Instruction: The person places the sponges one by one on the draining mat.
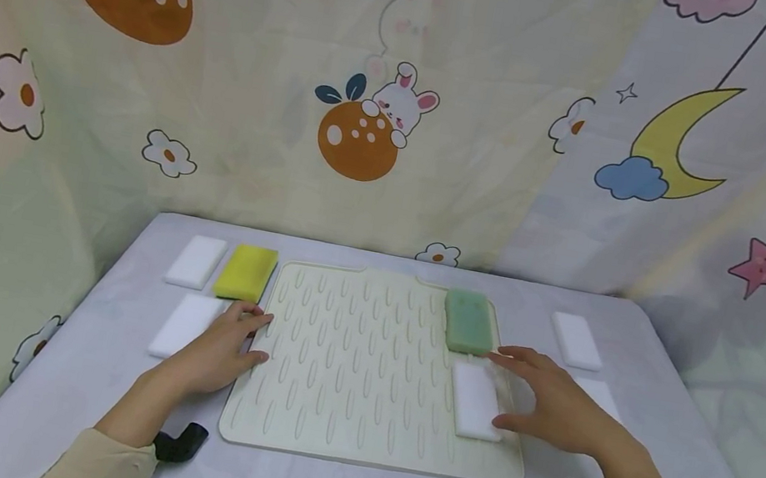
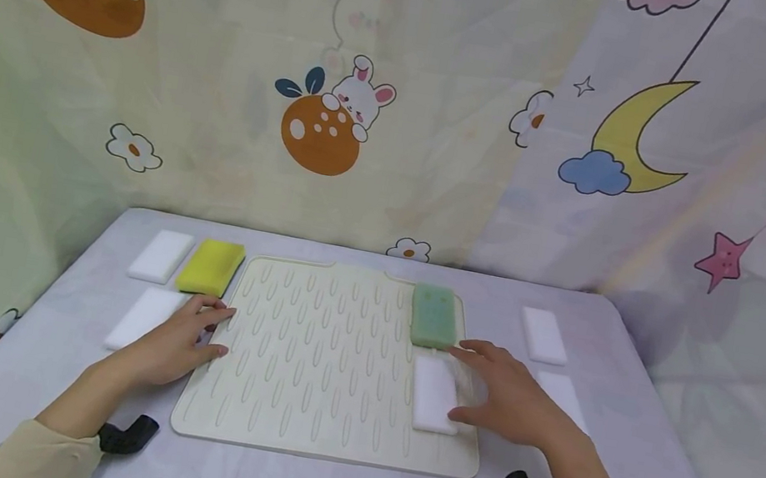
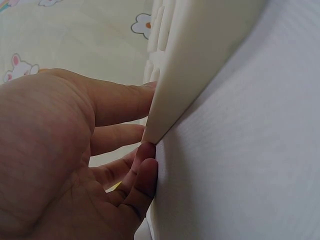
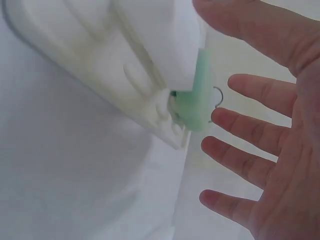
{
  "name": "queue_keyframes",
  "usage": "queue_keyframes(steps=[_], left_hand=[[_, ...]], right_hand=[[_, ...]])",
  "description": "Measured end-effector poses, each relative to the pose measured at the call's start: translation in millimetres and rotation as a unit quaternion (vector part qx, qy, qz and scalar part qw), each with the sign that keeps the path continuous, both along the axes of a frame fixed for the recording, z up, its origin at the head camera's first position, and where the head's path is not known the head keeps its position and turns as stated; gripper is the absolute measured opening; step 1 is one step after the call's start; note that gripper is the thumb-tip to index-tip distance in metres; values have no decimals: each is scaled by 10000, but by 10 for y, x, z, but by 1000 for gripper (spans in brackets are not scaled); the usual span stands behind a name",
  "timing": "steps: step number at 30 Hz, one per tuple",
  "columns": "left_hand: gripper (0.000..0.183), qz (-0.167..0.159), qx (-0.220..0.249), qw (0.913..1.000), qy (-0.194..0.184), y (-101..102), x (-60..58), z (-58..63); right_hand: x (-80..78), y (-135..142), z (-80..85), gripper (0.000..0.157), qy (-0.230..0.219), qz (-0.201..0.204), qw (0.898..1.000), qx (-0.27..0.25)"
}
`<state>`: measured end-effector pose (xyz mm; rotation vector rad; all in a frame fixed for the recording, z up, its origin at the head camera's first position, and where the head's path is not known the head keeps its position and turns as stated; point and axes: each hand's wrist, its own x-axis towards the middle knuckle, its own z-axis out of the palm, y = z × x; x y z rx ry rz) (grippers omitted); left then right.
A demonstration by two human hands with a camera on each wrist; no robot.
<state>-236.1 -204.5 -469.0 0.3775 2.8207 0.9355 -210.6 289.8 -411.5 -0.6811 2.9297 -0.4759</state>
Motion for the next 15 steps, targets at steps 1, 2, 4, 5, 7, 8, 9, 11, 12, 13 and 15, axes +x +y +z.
queue_keyframes(steps=[1, 2, 4, 5, 7, 8, 9, 11, 12, 13, 15], left_hand=[[65, 1, 7, 10000, 4, 1, -1, 0], [65, -10, 3, 10000, 23, 2, -2, 1], [65, -17, 13, 10000, 40, 5, -4, 1], [65, -12, 20, 10000, 36, 7, -2, 3], [65, -17, 26, 10000, 45, 6, -3, 2], [65, -27, 19, 10000, 59, 4, -2, 4], [65, -21, 20, 10000, 61, 3, -3, 2], [65, -14, 14, 10000, 75, 0, -1, -1], [65, -26, 1, 10000, 95, -2, -2, -6], [65, -34, -9, 9999, 110, -5, -2, -12], [65, -22, -15, 9999, 112, -8, -3, -22]], right_hand=[[-2, 28, 15, 86, 17, -5, 10000, -16], [-4, 57, 29, 86, 35, -3, 10000, -25], [-5, 119, 50, 86, 62, -30, 10000, -18], [-6, 151, 60, 86, 73, -52, 10000, -9], [-6, 212, 78, 87, 59, -124, 9999, 14], [-7, 243, 86, 87, 52, -150, 9999, 20], [-6, 274, 93, 87, 37, -188, 9998, 21], [-3, 332, 107, 89, -8, -254, 9997, 6], [-1, 361, 111, 89, -45, -287, 9996, -8], [0, 390, 113, 90, -89, -321, 9994, -24], [5, 449, 116, 92, -208, -396, 9990, -82]])
